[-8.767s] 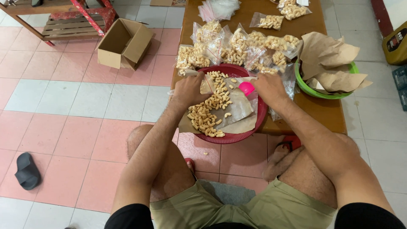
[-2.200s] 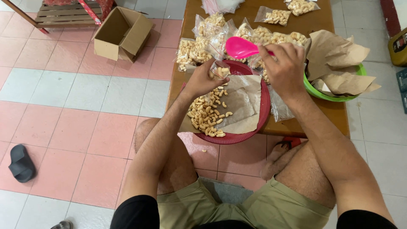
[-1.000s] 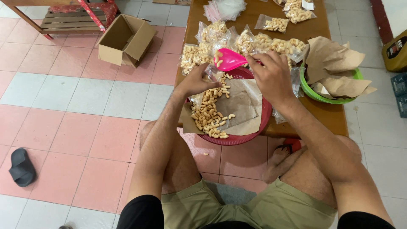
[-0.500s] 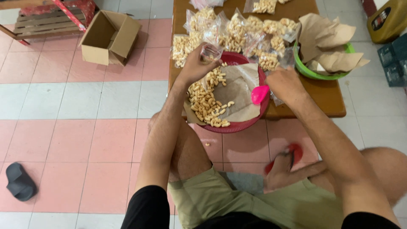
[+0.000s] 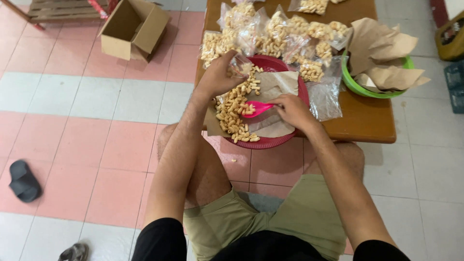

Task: The person places cashews into small plastic bags using a pink spoon, and then seals the bags.

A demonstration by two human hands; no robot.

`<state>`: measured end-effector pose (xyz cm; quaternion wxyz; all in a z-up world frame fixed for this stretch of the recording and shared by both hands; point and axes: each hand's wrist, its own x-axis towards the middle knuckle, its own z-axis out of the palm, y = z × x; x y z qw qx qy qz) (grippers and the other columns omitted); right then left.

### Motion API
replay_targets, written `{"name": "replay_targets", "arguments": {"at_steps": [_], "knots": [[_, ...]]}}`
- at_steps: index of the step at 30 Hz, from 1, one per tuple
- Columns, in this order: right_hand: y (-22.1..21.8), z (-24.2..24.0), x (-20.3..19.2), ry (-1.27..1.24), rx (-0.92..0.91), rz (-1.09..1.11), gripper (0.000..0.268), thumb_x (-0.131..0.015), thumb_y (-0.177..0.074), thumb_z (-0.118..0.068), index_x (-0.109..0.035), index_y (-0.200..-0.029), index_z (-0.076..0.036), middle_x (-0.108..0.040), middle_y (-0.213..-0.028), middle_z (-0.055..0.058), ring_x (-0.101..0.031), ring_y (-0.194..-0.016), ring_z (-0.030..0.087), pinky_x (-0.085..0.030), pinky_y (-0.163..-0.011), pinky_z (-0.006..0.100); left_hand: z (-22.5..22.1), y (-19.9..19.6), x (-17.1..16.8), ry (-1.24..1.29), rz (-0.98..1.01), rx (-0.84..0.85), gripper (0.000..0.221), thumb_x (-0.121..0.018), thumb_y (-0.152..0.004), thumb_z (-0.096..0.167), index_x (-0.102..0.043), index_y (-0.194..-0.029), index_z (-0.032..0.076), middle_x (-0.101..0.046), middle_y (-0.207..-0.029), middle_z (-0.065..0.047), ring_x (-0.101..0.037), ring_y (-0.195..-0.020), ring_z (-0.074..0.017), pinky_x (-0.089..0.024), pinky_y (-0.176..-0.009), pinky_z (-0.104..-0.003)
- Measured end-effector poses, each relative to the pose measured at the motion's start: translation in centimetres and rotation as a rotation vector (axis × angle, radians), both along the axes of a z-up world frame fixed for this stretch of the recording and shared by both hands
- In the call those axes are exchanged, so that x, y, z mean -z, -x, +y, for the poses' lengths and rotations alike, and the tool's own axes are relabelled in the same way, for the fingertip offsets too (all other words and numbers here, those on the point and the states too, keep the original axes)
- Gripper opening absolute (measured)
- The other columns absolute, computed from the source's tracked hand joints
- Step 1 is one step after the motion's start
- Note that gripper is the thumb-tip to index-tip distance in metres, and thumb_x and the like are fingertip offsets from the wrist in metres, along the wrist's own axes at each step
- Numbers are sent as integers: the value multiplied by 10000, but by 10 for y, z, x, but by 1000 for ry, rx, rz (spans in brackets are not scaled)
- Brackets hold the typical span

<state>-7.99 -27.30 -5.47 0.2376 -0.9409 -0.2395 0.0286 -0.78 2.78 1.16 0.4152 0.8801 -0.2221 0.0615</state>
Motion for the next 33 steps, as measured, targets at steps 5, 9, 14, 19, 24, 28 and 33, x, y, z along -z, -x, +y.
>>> {"name": "replay_targets", "arguments": {"at_steps": [5,9,14,19,24,28,33], "knots": [[-9,-19,-13,-120,78,-244,299,-675,-1020,-93,-823,-1258,-195,-786,-1069,102,-710,-1003,371,-552,-903,466,11,17,-1,-106,17,25,731,-910,-774,471,-610,-1331,104,-749,-1062,-333,-698,-1099,-569,-516,-1031,-657],[-12,-13,-50,-55,144,-544,366,-691,-1030,-92,-802,-1352,-227,-760,-1131,49,-676,-1063,312,-524,-900,433,14,5,25,-160,72,11,721,-920,-727,521,-650,-1272,135,-765,-1076,-282,-709,-1116,-528,-536,-1034,-623],[-14,20,-82,91,180,-850,364,-715,-1031,-120,-788,-1364,-249,-712,-1193,-20,-616,-1162,210,-440,-950,383,-10,12,9,-18,150,9,711,-911,-748,538,-656,-1276,135,-772,-1101,-270,-713,-1140,-507,-548,-1022,-599],[-14,16,-78,144,210,-1061,306,-690,-1083,-131,-786,-1360,-216,-688,-1222,-22,-603,-1169,197,-386,-1004,408,-11,4,8,147,184,15,598,-945,-763,496,-706,-1218,190,-780,-1094,-193,-736,-1128,-447,-572,-987,-531],[25,-6,-64,171,428,-591,217,-710,-1057,-150,-823,-1240,-175,-737,-1021,50,-685,-1004,325,-500,-828,487,-13,-5,5,241,116,48,510,-945,-819,403,-735,-1192,126,-786,-1113,-192,-734,-1141,-440,-565,-1003,-539],[62,-1,-66,-176,254,102,262,-657,-1031,-153,-820,-1230,-100,-800,-1148,219,-725,-1093,485,-541,-917,576,-12,0,-14,266,133,12,491,-926,-857,378,-706,-1185,85,-785,-1116,-193,-723,-1145,-456,-547,-1017,-549],[67,15,-48,-53,21,626,369,-662,-1015,-277,-760,-1356,-174,-766,-1412,34,-718,-1278,192,-546,-1118,396,-18,-4,-19,169,174,-29,457,-795,-916,475,-616,-1198,163,-729,-1196,1,-585,-822,-146,-494,-750,-346]]}}
